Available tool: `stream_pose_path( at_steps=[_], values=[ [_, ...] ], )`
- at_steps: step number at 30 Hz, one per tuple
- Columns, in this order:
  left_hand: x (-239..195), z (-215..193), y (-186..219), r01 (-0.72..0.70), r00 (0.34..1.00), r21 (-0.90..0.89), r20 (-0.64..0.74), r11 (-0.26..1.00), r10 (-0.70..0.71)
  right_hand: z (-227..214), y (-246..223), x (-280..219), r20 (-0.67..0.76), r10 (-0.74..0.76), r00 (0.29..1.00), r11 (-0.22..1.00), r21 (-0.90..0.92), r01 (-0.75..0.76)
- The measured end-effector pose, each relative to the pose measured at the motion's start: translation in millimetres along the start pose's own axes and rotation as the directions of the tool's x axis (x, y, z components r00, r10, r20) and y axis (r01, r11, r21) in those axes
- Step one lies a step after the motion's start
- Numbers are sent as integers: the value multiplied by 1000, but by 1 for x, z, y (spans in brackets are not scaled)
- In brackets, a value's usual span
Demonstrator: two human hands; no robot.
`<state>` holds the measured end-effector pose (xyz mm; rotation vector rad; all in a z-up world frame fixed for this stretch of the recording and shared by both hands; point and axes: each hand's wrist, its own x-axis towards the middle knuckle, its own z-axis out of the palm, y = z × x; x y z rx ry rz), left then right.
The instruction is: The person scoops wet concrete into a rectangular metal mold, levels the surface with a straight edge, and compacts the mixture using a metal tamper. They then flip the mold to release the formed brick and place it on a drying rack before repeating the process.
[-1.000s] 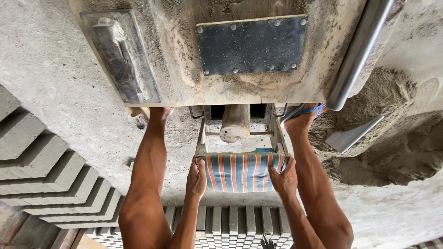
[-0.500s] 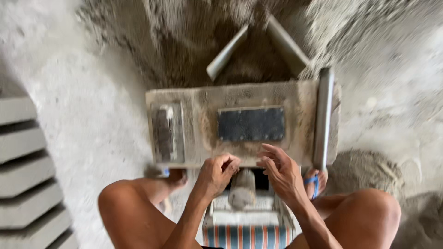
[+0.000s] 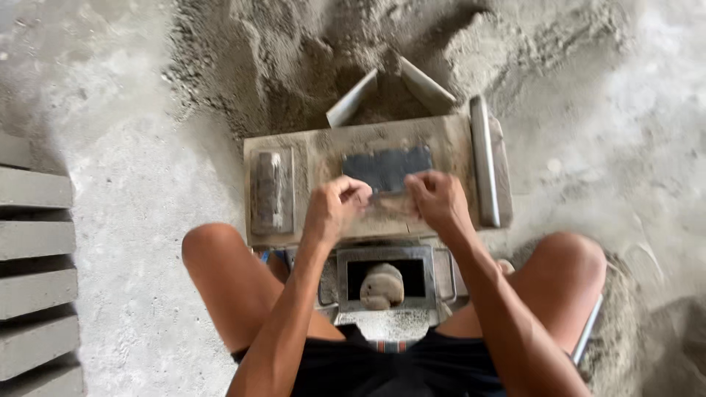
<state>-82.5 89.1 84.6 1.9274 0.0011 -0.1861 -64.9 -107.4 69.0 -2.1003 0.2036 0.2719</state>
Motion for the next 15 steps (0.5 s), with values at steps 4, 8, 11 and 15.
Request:
stream_pose_path(
  at_steps=[4, 8, 11, 15],
  values=[
    [-2, -20, 19, -73, 996, 62, -54, 995, 76, 15, 16, 56, -119, 27, 993, 1000, -2, -28],
    [-6, -24, 18, -96, 995, 231, 17, 968, 94, 0, -29, 10, -193, 96, 976, 995, 55, -87],
    [-2, -14, 22, -20, 997, 369, 76, 929, -9, -3, 7, -2, -156, 109, 982, 994, -6, -111],
    [-5, -1, 30, -45, 983, 388, 182, 920, -28, -33, -6, -31, 118, 6, 993, 988, -151, 12]
  ],
)
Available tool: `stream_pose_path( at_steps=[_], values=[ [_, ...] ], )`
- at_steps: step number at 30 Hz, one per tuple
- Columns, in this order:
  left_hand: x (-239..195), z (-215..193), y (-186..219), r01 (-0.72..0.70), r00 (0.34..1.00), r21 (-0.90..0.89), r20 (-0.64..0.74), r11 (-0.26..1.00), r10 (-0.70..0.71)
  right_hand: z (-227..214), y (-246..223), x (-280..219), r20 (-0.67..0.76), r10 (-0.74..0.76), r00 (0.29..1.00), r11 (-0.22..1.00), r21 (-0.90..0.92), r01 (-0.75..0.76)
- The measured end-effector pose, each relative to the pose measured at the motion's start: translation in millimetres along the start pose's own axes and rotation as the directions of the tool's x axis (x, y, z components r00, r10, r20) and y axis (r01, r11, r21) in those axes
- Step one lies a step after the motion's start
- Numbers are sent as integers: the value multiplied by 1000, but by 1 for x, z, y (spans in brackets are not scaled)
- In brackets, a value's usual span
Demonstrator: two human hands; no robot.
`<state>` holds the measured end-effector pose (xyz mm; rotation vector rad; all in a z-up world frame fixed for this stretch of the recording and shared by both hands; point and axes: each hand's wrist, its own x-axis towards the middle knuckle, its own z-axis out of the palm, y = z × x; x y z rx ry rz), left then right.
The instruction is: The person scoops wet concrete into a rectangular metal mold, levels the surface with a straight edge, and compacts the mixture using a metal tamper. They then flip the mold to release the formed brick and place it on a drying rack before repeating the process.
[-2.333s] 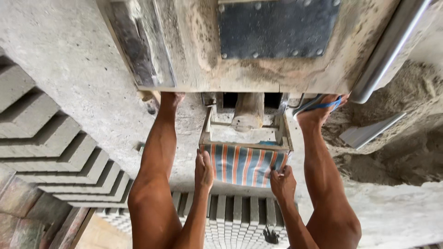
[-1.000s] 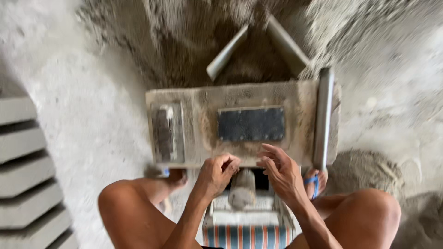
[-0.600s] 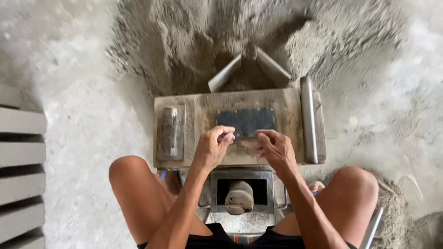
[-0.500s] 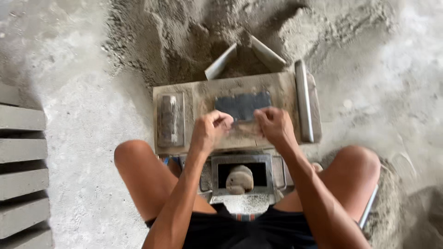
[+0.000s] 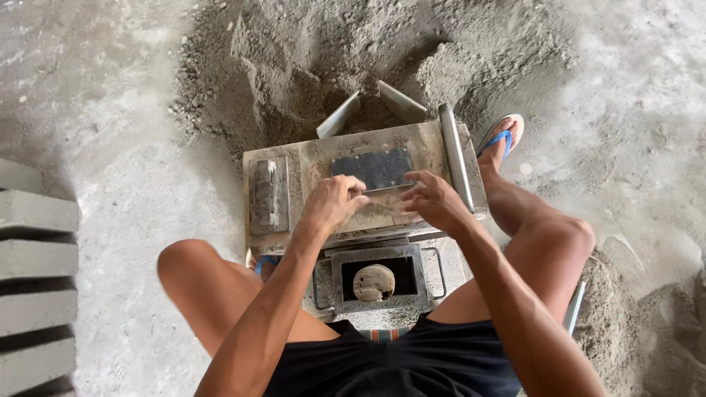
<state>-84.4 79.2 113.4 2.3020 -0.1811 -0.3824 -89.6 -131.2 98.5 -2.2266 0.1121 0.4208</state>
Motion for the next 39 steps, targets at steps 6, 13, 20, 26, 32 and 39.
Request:
stream_pose_path(
  at_steps=[6, 13, 20, 26, 32, 39],
  values=[
    [-28, 19, -38, 256, 933, -75, 282, 964, -226, 9, 48, 6, 250, 221, 943, 958, -237, -162],
    [-34, 127, -229, 639, 395, 354, 610, 682, -687, 52, 222, 35, 602, 608, 518, 726, -685, -58],
    [-72, 212, -276, 659, 569, 298, 404, 691, -716, 105, 328, 13, 403, 738, 542, 675, -412, -612],
    [-75, 177, -231, 897, 437, -107, 349, 429, -829, 90, 320, -16, 461, 646, 608, 659, 64, -749],
    [-86, 59, -128, 875, 436, 23, 395, 483, -809, -27, 61, -7, 319, 765, 560, 642, -449, -622],
    [-38, 10, -107, 648, 632, -610, 99, 455, -769, -45, 47, 12, 113, 277, 954, 907, 298, -298]
  ],
)
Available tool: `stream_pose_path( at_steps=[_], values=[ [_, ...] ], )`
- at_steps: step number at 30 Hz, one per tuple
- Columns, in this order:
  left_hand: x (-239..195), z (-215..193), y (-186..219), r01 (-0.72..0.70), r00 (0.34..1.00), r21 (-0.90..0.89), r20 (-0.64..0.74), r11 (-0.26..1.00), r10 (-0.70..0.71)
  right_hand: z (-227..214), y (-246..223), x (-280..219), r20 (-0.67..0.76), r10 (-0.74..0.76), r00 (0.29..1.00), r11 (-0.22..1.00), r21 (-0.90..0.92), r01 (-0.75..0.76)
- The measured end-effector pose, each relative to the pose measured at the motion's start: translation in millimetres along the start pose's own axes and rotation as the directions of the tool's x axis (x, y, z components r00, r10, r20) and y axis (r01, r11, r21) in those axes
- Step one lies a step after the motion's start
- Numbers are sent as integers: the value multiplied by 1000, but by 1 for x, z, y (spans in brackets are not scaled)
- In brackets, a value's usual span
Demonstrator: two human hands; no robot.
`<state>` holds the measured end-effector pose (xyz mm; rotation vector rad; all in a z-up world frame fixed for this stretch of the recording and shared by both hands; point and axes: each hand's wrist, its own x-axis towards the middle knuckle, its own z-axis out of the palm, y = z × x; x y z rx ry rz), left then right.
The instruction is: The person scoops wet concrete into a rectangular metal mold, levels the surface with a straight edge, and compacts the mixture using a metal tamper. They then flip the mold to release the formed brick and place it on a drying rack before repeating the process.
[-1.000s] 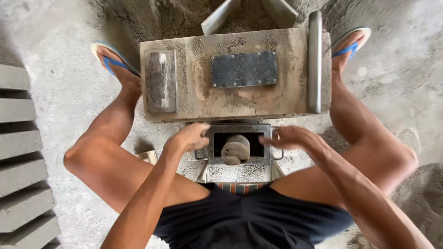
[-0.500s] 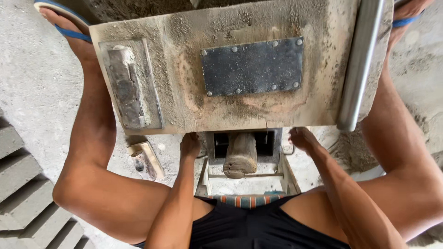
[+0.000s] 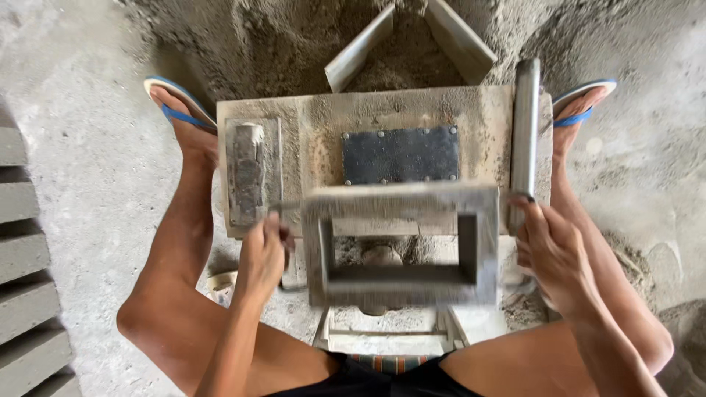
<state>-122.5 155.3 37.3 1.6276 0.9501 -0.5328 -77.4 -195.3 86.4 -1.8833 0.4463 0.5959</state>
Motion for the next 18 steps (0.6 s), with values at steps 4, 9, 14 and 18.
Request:
stream_pose_path(
  at_steps=[4, 9, 14, 18],
  values=[
    [41, 17, 60, -167, 977, 219, -98, 961, 192, 15, -13, 64, -200, -74, 977, 990, 106, 96],
    [94, 35, 79, -292, 934, 249, -135, 923, 332, 0, 28, 144, -379, -118, 918, 992, -79, 95],
    [113, 40, 85, -278, 950, 257, -71, 926, 304, -8, 14, 163, -341, -117, 933, 985, -160, 65],
    [139, 31, 126, -248, 958, 433, -25, 866, 287, -16, -45, 156, -242, 34, 970, 854, -497, -154]
  ],
)
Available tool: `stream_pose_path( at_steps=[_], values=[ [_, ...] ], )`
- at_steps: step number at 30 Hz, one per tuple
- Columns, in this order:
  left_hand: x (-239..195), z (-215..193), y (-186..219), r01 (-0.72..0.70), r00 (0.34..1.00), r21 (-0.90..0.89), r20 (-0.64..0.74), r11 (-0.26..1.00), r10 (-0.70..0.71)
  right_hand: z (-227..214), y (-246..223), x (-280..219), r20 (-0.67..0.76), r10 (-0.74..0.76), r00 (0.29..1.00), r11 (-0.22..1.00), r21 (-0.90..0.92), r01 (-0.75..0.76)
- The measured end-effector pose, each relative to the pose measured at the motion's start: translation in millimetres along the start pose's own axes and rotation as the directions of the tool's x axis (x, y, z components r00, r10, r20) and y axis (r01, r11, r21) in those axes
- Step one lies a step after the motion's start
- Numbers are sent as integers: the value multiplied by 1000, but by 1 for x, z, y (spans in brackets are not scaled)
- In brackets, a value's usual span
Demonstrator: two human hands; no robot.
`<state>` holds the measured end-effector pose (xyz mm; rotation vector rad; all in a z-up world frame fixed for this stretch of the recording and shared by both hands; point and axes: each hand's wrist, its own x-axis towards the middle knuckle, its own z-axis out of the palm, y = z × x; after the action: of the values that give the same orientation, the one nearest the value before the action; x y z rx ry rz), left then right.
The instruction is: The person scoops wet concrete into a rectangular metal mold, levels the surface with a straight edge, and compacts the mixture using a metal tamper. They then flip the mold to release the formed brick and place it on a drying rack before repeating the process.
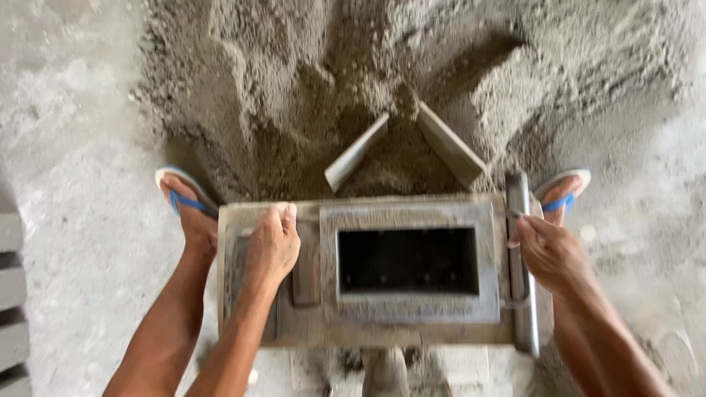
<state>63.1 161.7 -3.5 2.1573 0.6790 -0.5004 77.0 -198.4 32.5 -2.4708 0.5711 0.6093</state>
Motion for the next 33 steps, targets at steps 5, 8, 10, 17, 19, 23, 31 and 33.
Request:
stream_pose_path(
  at_steps=[5, 8, 10, 17, 19, 23, 31, 33],
  values=[
    [80, 15, 79, -289, 954, 231, 148, 929, 260, -29, -81, 63, -8, -182, 983, 973, -148, 179],
    [139, 64, 83, -337, 927, 462, 315, 821, 204, 0, -122, 120, 133, -168, 977, 975, -125, 185],
    [168, 89, 75, -333, 916, 469, 367, 818, 163, 31, -117, 151, 171, -193, 966, 931, -278, 235],
    [181, 64, 73, -357, 876, 299, 436, 885, 205, 54, -115, 190, 199, -195, 961, 855, -445, 266],
    [183, 7, 63, -337, 912, 298, 337, 893, 232, 28, -97, 201, 215, -250, 944, 826, -462, 324],
    [237, -59, -55, -382, 921, 666, 217, 640, 324, 26, -46, 245, 207, -365, 908, 694, -589, 414],
    [237, 10, -81, -234, 963, 299, 200, 925, 179, 94, -39, 249, 209, -160, 965, 929, -298, 218],
    [231, 24, -79, -151, 978, 202, 173, 968, 116, 119, -40, 241, 183, -119, 976, 959, -234, 161]
  ],
)
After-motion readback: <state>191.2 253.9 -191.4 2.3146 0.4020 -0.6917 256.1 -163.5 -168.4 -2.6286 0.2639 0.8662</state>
